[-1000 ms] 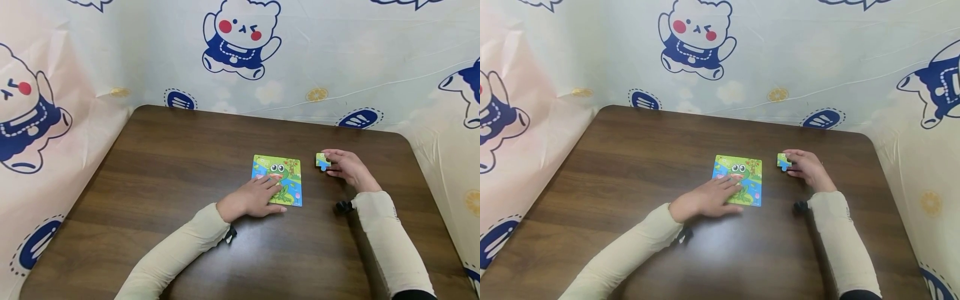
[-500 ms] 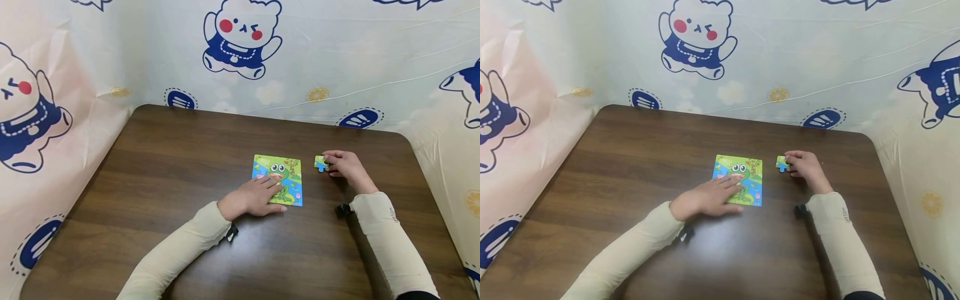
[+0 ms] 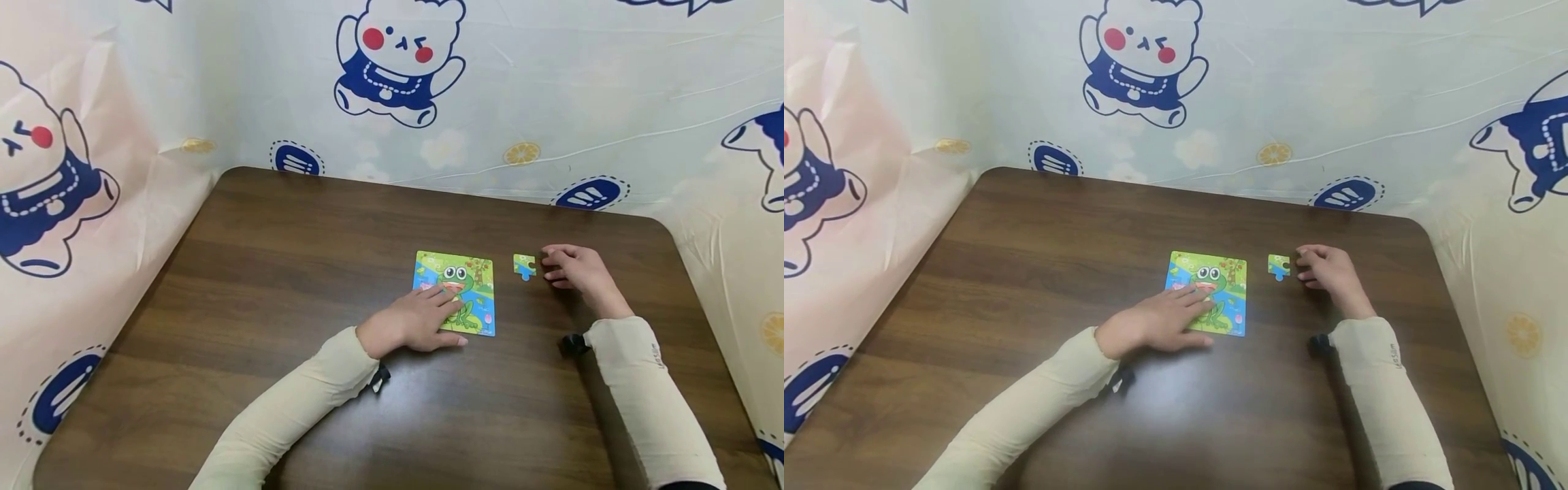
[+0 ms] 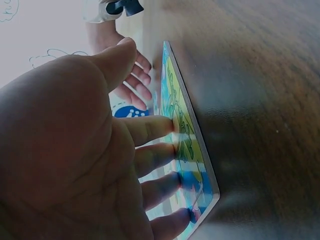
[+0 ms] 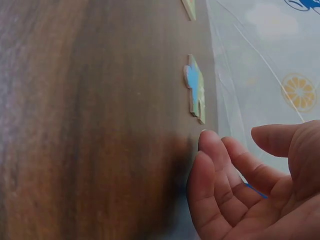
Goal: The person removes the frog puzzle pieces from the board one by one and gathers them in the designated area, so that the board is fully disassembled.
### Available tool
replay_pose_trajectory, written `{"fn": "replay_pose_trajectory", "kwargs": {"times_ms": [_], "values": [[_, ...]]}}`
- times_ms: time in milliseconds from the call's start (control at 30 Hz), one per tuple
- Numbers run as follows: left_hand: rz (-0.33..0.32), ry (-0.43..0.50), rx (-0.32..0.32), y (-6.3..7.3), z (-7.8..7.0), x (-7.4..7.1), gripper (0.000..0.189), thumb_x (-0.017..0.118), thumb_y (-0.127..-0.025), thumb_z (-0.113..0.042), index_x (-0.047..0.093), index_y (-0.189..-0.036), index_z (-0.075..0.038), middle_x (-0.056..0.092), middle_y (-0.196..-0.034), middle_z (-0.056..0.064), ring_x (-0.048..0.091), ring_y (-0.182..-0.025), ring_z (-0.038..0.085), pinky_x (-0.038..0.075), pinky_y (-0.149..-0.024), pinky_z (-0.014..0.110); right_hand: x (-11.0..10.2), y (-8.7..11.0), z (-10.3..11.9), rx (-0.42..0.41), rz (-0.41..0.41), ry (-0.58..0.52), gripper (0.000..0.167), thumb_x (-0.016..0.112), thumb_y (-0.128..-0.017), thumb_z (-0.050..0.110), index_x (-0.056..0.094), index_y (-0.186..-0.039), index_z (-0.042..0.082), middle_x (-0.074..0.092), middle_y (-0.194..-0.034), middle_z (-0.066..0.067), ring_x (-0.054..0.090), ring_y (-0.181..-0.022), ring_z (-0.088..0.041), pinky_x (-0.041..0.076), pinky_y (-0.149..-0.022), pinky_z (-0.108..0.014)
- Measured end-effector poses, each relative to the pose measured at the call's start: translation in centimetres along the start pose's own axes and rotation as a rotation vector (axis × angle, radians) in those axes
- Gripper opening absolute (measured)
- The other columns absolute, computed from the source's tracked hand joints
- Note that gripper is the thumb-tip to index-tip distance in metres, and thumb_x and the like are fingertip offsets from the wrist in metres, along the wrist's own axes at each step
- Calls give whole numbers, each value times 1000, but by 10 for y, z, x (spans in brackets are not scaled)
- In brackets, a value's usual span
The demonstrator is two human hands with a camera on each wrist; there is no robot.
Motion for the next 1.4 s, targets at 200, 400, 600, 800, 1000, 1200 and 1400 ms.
{"fn": "replay_pose_trajectory", "kwargs": {"times_ms": [200, 400, 600, 800, 1000, 1200, 1400], "values": [[4, 1, -5, 0, 1, 0, 75, 45, -101, -63, 26, -162, -24, 16, -172, -2, 10, -160, 22, 15, -129, 46, 1, -2, 5, -22, 7, -37, 54, 37, -110, 40, 46, -150, 6, 55, -139, -20, 67, -95, -12, 59, -82, -23], [1, -3, 0, 1, 0, 1, 75, 48, -101, -61, 27, -162, -24, 16, -172, -2, 11, -160, 22, 16, -129, 45, 14, -6, 20, -34, 30, -65, 55, 38, -109, 42, 47, -150, 7, 56, -138, -19, 67, -94, -10, 59, -81, -23], [-1, -3, 5, 2, 0, 2, 74, 49, -101, -60, 27, -162, -24, 15, -172, -3, 11, -160, 22, 15, -129, 45, 30, -11, 38, -62, 53, -90, 53, 38, -110, 41, 49, -148, 6, 57, -137, -19, 68, -95, -13, 59, -81, -25], [-1, -25, 4, 2, 0, 2, 75, 49, -101, -61, 27, -162, -25, 17, -172, -4, 11, -160, 21, 16, -129, 44, 43, -12, 54, -86, 79, -95, 53, 39, -109, 42, 50, -148, 7, 57, -134, -18, 67, -103, -23, 59, -85, -29], [3, -30, -4, 1, 1, 2, 75, 51, -100, -60, 26, -162, -25, 16, -172, -3, 10, -160, 21, 17, -129, 45, 60, -14, 70, -95, 108, -120, 49, 41, -109, 41, 53, -146, 11, 60, -131, -15, 66, -101, -22, 57, -91, -37], [4, -21, -4, 0, 2, 3, 76, 49, -100, -61, 26, -162, -25, 17, -172, -4, 10, -160, 21, 17, -128, 45, 79, -16, 84, -119, 161, -160, 45, 41, -110, 37, 55, -145, 11, 63, -127, -13, 67, -99, -23, 58, -89, -37], [1, -6, -1, 0, 2, 2, 75, 48, -100, -62, 27, -162, -26, 17, -171, -4, 10, -160, 20, 17, -128, 46, 93, -15, 98, -142, 208, -172, 46, 41, -110, 36, 53, -146, 10, 60, -132, -17, 67, -100, -27, 57, -94, -42]]}}
Point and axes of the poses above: each hand's wrist, its own y-axis away from the middle knuckle, its own x-axis out of the palm, z = x × y, the point moved 2 cm from there along -y, towards the middle knuckle
